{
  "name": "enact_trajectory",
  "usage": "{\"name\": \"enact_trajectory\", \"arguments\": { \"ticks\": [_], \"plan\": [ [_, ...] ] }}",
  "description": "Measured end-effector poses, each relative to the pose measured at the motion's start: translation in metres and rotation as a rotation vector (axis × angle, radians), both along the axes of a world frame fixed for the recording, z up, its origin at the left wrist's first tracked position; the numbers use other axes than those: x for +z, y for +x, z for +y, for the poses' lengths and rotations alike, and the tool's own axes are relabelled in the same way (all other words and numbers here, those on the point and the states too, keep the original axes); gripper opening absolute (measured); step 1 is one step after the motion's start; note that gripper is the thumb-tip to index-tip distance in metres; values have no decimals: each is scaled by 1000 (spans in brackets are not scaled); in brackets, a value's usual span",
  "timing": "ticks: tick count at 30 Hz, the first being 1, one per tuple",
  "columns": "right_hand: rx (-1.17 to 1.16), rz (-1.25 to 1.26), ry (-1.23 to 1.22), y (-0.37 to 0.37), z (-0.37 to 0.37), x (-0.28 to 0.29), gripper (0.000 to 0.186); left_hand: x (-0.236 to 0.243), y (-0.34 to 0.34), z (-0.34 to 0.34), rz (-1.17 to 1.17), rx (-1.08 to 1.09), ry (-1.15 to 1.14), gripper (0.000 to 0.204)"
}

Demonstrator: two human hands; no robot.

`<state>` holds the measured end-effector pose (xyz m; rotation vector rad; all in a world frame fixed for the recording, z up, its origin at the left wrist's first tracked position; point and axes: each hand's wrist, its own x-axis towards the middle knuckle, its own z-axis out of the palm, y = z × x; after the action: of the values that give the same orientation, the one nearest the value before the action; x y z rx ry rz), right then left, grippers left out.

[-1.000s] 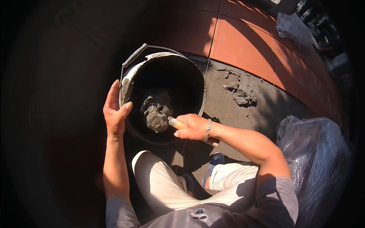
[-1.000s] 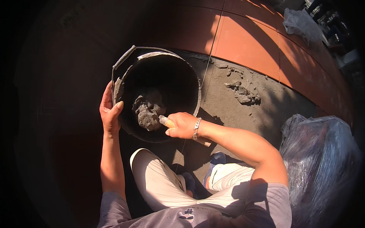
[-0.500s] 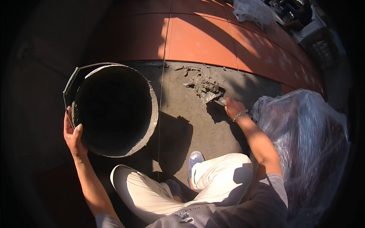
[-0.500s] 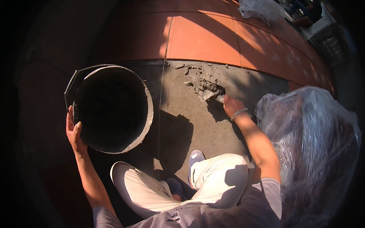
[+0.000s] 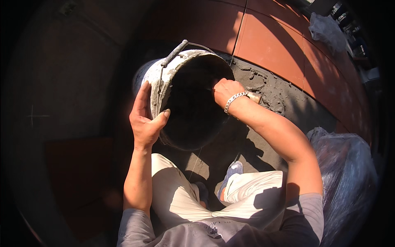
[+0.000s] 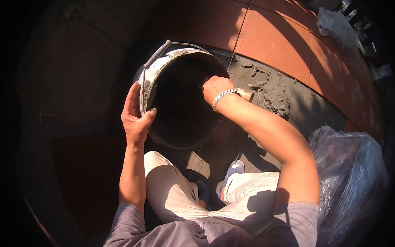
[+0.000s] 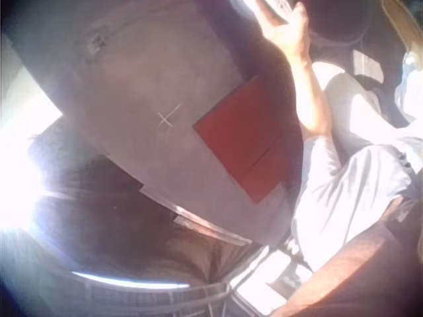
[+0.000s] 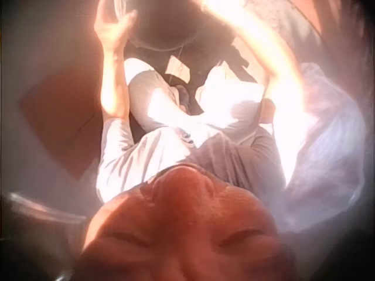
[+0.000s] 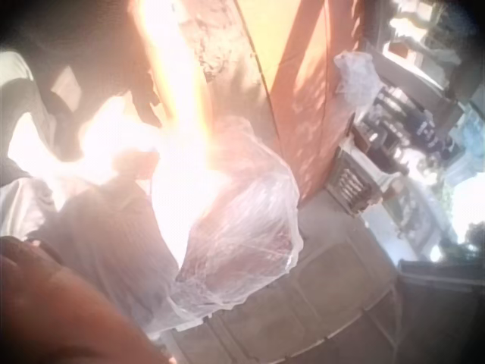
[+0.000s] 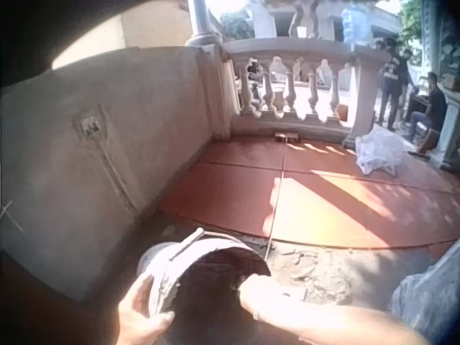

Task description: The person spreads cement on a tiled floor using a notched trowel, then places a terracotta tile and taps it with a rubber mallet to level it. The person repeats the process by scooping more cement and preparing the next section.

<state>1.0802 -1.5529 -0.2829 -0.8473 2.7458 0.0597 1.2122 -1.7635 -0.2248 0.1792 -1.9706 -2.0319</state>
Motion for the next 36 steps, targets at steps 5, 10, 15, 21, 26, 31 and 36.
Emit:
{"name": "enact_trajectory", "arguments": {
  "ticks": [5,10,15,21,26,31,36],
  "plan": [
    [565,-77,449,27,-84,-86,32,-11,5,3,8,-18,-19,85],
    [166,-244,53,90,-71,-74,27,-8,8,-8,24,-37,50,87],
    [374,-214,313,35,-37,-16,24,-3,10,-10,20,-12,72,88],
    [522,-30,375,13,-80,-63,22,-10,11,-9,10,-40,68,90],
    [450,-195,241,64,-70,-56,27,-9,11,-11,27,-32,52,88],
    [344,-327,323,14,-19,15,20,-4,13,-12,20,-16,80,87],
    [266,-252,270,-12,-50,-10,31,-6,11,-12,41,-13,54,87]
  ]
}}
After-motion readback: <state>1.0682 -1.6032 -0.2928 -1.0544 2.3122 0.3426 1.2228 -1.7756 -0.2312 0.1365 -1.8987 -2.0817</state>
